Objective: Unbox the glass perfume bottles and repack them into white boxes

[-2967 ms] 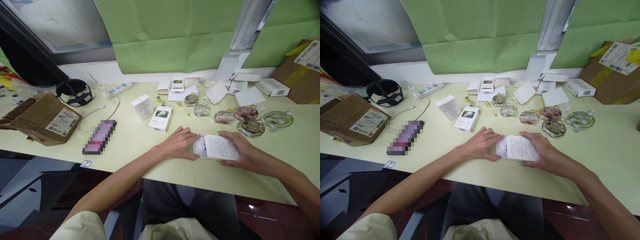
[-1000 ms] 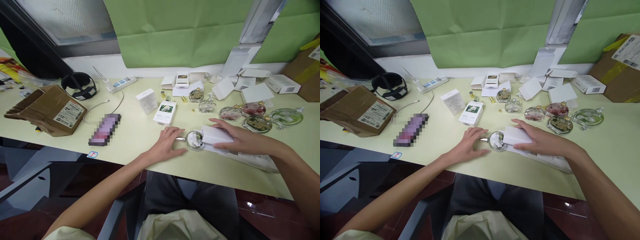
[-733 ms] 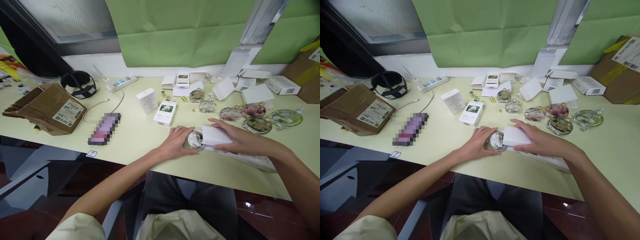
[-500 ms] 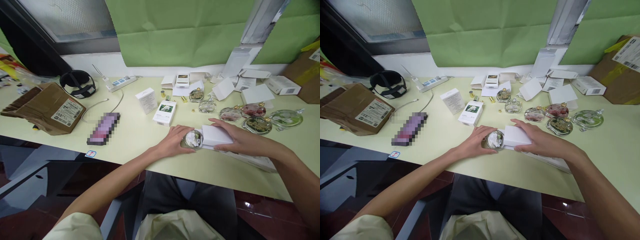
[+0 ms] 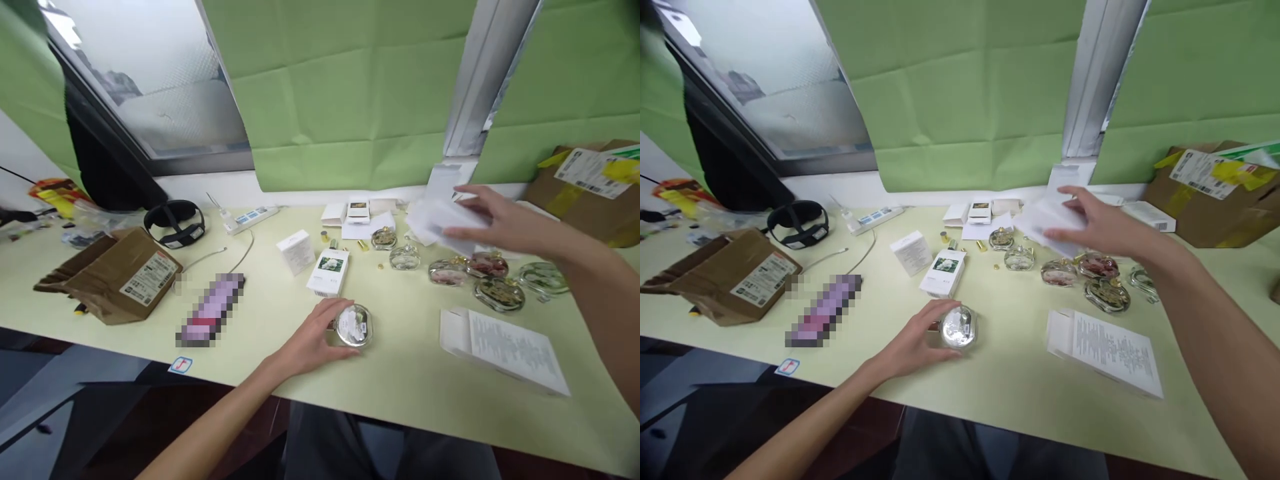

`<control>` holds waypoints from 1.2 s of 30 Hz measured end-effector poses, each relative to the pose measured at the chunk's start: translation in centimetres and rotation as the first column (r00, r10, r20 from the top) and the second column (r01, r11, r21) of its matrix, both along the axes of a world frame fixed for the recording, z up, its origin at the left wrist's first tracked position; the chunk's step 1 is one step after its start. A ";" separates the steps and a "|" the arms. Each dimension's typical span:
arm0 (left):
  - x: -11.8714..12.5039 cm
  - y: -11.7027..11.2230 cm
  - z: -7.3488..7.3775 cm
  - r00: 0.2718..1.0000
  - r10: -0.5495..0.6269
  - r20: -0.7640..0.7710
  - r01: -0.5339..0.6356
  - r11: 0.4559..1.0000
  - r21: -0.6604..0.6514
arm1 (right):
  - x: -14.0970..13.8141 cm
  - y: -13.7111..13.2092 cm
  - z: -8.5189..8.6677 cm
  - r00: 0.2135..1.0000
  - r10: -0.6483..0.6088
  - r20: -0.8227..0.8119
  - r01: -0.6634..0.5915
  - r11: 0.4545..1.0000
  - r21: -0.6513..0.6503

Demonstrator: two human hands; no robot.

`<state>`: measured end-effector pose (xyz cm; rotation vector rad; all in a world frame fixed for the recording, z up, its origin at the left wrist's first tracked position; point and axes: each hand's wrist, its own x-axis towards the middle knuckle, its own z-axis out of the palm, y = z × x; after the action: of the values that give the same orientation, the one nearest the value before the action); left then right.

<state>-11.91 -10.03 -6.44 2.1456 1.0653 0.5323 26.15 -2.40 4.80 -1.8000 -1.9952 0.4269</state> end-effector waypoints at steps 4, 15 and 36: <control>0.5 0.1 -0.1 1.000 0.008 0.016 -0.007 1.000 -0.015 | -0.9 2.9 1.5 0.997 -0.005 0.071 -0.009 0.982 0.191; -1.6 3.7 6.3 0.983 0.069 0.170 -0.083 0.994 0.073 | 0.3 -10.7 -9.7 0.956 0.294 -0.004 -0.292 0.948 -0.123; -10.0 26.5 9.0 0.817 0.534 -0.216 -0.514 0.845 0.147 | -1.0 -12.3 -12.0 0.974 0.183 -0.131 -0.195 0.977 -0.087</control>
<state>-21.93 16.46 2.54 2.0093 1.8358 0.5674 25.16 -14.73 -7.18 -1.6028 -2.0995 0.6900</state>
